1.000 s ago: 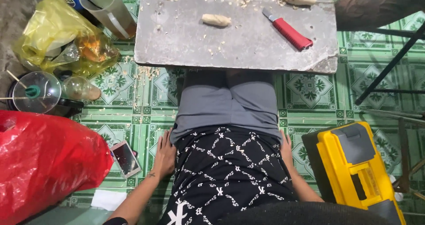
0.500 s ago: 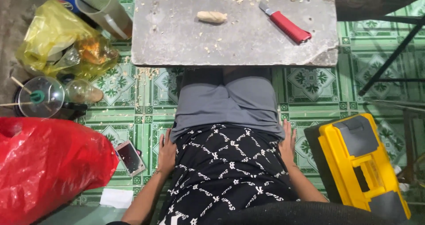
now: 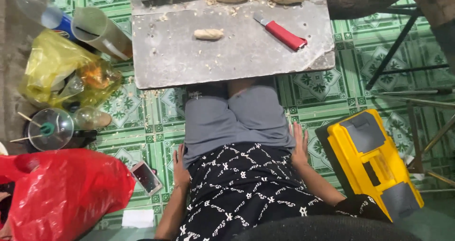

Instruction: Carving and shaping a small piece of wood into a specific form using a utility knife.

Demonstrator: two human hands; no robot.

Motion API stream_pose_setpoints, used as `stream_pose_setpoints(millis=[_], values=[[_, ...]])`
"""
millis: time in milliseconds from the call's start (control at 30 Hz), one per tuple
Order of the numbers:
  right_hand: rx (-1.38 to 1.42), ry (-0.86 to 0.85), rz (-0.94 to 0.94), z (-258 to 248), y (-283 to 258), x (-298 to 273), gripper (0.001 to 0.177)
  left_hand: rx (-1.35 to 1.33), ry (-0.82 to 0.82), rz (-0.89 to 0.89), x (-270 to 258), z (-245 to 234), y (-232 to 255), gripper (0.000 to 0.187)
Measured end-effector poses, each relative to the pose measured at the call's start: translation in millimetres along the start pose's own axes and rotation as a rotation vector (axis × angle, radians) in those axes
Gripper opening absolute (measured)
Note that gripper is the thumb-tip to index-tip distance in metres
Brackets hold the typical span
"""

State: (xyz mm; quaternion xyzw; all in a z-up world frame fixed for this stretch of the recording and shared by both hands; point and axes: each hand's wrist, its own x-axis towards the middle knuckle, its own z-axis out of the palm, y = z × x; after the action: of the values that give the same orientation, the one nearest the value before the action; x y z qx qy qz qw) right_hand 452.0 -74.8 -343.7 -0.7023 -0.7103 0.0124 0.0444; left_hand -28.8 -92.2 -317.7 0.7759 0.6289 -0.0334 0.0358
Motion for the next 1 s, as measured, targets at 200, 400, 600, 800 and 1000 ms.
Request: stream_pose_setpoints(millis=[200, 400, 600, 800, 1000], values=[[-0.646, -0.267, 0.066, -2, -7, 9, 0.069, 0.132, -0.116, -0.046, 3, -18, 9, 0.064], [-0.092, -0.111, 0.066, -16, -12, 7, 0.067, 0.183, -0.18, -0.069, 5, 20, -1, 0.061], [-0.186, -0.139, 0.058, -32, -26, 24, 0.068, 0.069, -0.146, -0.057, 5, 17, 0, 0.054], [-0.627, -0.263, 0.061, -49, -30, 14, 0.063, 0.373, -0.125, -0.014, 0, 27, -2, 0.053], [-0.718, -0.272, 0.095, -46, -34, 12, 0.064, 0.176, -0.043, -0.012, 1, 27, -3, 0.053]])
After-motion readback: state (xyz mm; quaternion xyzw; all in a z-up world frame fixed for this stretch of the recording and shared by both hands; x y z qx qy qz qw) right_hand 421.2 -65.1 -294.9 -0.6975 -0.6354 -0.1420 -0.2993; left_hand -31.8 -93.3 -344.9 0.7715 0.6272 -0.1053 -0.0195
